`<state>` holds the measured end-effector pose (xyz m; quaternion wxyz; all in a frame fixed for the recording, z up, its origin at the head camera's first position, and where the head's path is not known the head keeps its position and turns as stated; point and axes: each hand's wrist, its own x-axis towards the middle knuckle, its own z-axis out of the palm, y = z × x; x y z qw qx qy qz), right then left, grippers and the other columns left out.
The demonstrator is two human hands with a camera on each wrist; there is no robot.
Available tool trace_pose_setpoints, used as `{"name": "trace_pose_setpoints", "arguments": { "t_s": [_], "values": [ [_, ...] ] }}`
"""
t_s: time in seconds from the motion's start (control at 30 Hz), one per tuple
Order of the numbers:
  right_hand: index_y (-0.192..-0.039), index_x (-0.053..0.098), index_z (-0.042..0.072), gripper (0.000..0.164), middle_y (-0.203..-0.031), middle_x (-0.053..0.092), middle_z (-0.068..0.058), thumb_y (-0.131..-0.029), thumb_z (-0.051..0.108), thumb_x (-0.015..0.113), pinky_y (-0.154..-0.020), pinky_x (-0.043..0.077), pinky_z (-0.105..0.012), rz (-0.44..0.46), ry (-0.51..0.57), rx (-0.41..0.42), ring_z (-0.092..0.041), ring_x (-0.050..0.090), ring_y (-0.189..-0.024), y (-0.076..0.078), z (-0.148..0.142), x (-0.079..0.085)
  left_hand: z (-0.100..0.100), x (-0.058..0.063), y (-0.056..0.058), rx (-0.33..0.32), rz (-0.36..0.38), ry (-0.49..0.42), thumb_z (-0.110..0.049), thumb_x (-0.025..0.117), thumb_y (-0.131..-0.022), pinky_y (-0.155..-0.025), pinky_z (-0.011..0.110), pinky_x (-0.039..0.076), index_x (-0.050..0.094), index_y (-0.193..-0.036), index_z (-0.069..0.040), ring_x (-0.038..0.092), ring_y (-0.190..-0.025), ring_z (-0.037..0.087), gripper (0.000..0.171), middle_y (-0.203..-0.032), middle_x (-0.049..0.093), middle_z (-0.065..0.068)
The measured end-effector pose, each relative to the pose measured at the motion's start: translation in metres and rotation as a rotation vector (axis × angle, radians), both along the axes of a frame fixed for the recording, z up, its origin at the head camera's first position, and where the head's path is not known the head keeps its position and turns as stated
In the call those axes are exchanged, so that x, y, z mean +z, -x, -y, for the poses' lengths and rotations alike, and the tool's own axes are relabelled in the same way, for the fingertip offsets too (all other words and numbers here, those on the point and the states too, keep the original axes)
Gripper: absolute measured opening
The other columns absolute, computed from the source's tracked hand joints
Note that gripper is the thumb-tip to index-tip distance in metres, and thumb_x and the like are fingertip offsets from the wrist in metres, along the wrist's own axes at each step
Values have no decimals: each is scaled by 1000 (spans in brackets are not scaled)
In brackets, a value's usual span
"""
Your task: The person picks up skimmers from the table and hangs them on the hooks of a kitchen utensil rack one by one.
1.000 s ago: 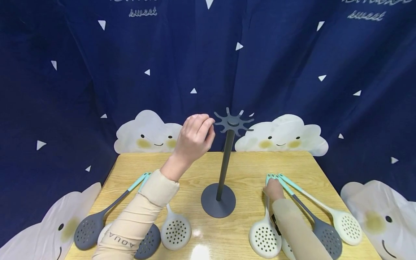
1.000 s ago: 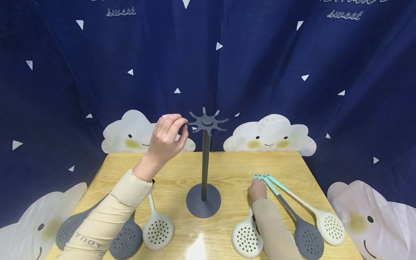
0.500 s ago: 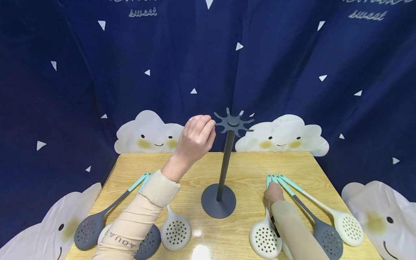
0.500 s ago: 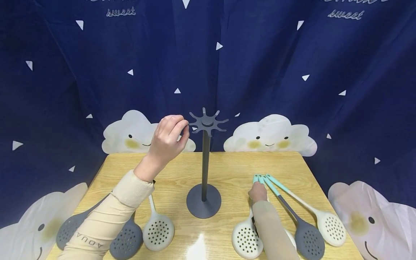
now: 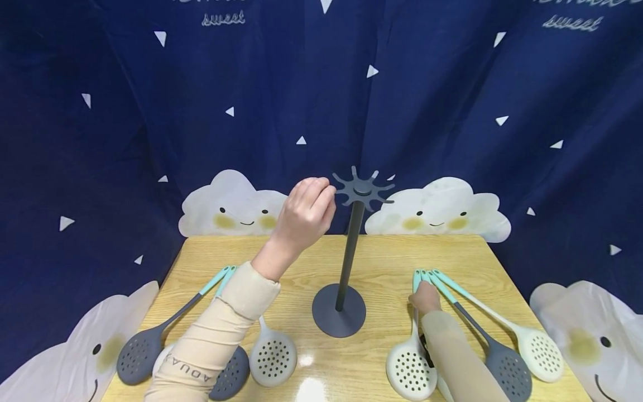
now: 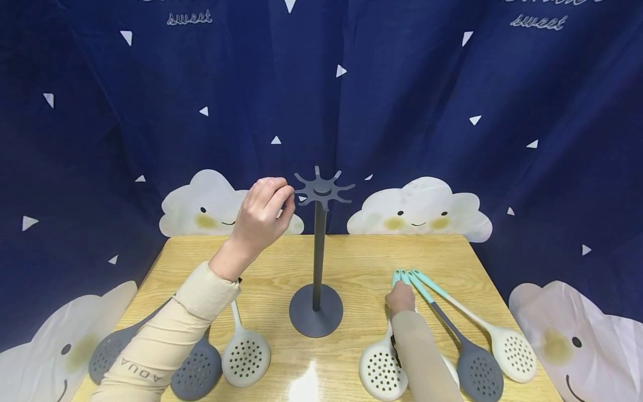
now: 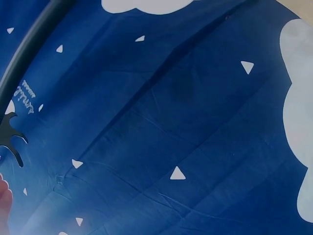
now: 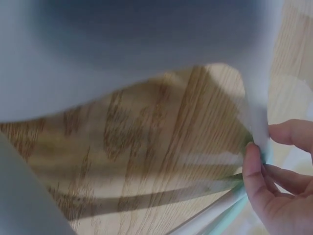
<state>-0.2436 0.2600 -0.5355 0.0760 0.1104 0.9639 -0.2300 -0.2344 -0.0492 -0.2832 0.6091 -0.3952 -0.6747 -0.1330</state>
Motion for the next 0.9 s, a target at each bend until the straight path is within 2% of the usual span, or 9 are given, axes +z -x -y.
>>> {"name": "trace_pose_setpoints", "arguments": {
  "t_s": [0.17, 0.3, 0.43, 0.53, 0.63, 0.7, 0.9],
  "values": [
    [-82, 53, -13, 22, -70, 56, -17, -75, 6, 62, -56, 49, -37, -17, 37, -11, -25, 55, -62, -4, 0, 6, 0, 0, 0, -7, 5, -2, 6, 55, -75, -75, 35, 48, 59, -83, 5, 54, -79, 30, 9, -86, 57, 16],
    [-71, 48, -4, 18, -61, 48, -10, -75, 7, 62, -50, 43, -32, -68, 76, -26, -20, 46, -54, -7, 1, 11, -1, 1, -1, -11, 12, -4, 6, 55, -75, -76, 35, 48, 59, -83, 5, 54, -80, 30, 9, -86, 57, 16],
    [-65, 43, 3, 24, -56, 38, -4, -75, 10, 63, -46, 34, -27, -104, 82, -54, -16, 36, -51, -5, -1, 16, -1, 1, -1, -18, 21, -4, 6, 55, -75, -76, 35, 48, 58, -83, 5, 54, -80, 29, 9, -86, 56, 16],
    [-75, 51, -7, 23, -63, 47, -13, -75, 12, 64, -50, 40, -32, -132, 85, -58, -21, 43, -55, -3, -3, 22, -2, 1, -1, -22, 26, -6, 6, 55, -75, -75, 35, 48, 58, -83, 5, 54, -79, 29, 8, -86, 56, 16],
    [-98, 53, -16, 37, -86, 56, -30, -75, 12, 63, -63, 47, -42, -168, 126, -68, -34, 54, -71, -2, -3, 31, -2, 1, -1, -25, 31, -12, 6, 54, -75, -75, 35, 48, 58, -82, 5, 54, -79, 30, 8, -86, 56, 16],
    [-108, 52, -17, 45, -100, 55, -34, -75, 12, 63, -67, 48, -44, -212, 151, -81, -38, 57, -79, -1, -2, 37, -2, 1, -1, -29, 36, -16, 6, 54, -75, -75, 35, 48, 58, -82, 5, 54, -78, 30, 8, -86, 56, 16],
    [-116, 51, -13, 45, -92, 61, -28, -78, 8, 62, -57, 48, -35, -342, 242, -122, -32, 60, -73, -1, 3, 62, -2, 0, 0, -38, 45, -19, 6, 54, -75, -74, 35, 48, 58, -81, 5, 54, -78, 30, 8, -86, 56, 16]
  ]
}}
